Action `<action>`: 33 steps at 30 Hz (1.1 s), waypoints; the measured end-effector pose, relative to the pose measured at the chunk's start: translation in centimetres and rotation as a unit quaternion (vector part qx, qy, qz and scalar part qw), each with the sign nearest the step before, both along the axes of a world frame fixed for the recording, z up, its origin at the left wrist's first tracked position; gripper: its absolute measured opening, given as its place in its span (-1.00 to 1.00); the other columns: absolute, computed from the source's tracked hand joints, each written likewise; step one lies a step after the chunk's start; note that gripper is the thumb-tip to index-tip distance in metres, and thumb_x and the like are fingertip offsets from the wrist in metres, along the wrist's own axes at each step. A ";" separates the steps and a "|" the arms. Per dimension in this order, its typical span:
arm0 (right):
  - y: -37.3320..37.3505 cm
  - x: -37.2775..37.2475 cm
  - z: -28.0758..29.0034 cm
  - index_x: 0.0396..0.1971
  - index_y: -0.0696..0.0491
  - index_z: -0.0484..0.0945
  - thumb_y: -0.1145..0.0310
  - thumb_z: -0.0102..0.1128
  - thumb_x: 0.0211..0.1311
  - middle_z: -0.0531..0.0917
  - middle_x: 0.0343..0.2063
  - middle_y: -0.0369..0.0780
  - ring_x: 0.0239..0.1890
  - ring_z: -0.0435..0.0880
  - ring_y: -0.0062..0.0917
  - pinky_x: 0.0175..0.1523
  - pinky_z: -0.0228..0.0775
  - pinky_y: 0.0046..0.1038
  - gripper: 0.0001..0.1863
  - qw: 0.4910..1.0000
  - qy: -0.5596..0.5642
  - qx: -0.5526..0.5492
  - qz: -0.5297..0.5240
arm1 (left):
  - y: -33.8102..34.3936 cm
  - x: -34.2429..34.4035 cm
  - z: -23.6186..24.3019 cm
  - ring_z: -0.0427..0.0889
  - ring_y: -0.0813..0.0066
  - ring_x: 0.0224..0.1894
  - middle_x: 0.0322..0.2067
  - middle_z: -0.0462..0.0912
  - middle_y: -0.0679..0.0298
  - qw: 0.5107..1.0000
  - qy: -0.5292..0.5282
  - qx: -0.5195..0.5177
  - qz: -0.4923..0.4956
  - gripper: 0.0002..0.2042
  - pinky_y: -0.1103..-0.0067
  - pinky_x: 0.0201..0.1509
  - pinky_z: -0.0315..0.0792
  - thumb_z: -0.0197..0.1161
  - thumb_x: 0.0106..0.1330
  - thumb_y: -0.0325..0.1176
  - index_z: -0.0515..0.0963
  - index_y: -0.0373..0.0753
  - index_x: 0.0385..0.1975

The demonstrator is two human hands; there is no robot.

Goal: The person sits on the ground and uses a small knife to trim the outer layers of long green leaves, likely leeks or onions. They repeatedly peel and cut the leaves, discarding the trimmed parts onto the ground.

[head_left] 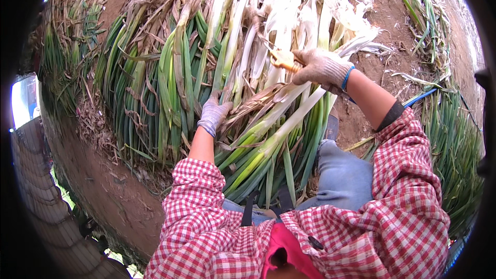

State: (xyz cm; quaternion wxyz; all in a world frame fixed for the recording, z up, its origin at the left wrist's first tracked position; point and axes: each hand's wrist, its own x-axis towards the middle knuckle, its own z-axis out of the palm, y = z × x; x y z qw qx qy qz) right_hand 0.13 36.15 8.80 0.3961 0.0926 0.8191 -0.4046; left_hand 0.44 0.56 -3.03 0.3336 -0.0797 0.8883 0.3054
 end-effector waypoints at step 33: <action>-1.3 2.3 -1.5 0.34 0.07 0.29 0.20 0.35 -0.10 0.65 -0.39 -0.20 -0.45 0.58 -0.51 -0.31 0.42 -0.50 -0.11 0.997 0.001 -0.030 0.072 | -1.2 -1.5 2.1 0.62 0.38 -0.15 -0.09 0.62 0.08 0.994 -0.063 0.085 -0.034 -0.21 0.51 -0.02 0.52 0.53 0.02 -0.41 0.25 -0.38 0.28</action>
